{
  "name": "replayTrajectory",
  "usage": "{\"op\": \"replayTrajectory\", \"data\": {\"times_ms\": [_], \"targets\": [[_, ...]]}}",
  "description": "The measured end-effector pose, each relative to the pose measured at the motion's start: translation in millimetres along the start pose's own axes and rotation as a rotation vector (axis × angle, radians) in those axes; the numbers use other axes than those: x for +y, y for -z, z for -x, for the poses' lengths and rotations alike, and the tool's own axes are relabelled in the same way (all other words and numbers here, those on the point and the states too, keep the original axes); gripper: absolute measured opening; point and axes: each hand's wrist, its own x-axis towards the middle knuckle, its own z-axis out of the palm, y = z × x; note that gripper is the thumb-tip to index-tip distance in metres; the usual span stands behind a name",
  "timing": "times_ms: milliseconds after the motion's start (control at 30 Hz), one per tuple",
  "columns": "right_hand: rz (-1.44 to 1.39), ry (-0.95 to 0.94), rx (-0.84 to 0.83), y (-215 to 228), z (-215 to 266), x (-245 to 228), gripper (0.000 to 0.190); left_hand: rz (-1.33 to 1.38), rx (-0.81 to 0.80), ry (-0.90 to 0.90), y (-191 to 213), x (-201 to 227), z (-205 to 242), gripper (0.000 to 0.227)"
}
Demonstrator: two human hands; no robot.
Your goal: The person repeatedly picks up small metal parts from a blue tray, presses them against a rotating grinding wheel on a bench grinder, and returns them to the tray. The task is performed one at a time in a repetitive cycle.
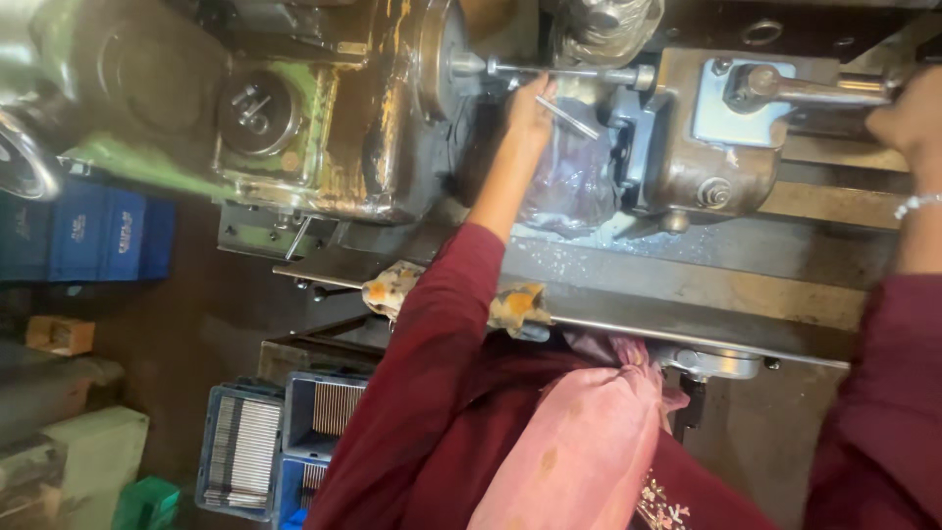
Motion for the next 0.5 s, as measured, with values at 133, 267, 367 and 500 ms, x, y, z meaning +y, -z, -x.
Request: {"op": "replayTrajectory", "data": {"times_ms": [133,267,367,500], "targets": [[0.057,-0.139,-0.155,2,24,-23,0.035,0.068,0.092,-0.037,1,-9,-18,0.018],[0.303,-0.185,-0.261,9,52,-39,0.034,0.030,0.140,-0.011,0,1,-19,0.015],[0.033,-0.244,-0.217,-10,41,-26,0.029,0.031,0.194,-0.025,9,-2,-10,0.014],[-0.118,-0.193,-0.163,-53,-7,7,0.028,0.093,0.244,-0.155,4,-20,-6,0.016]]}}
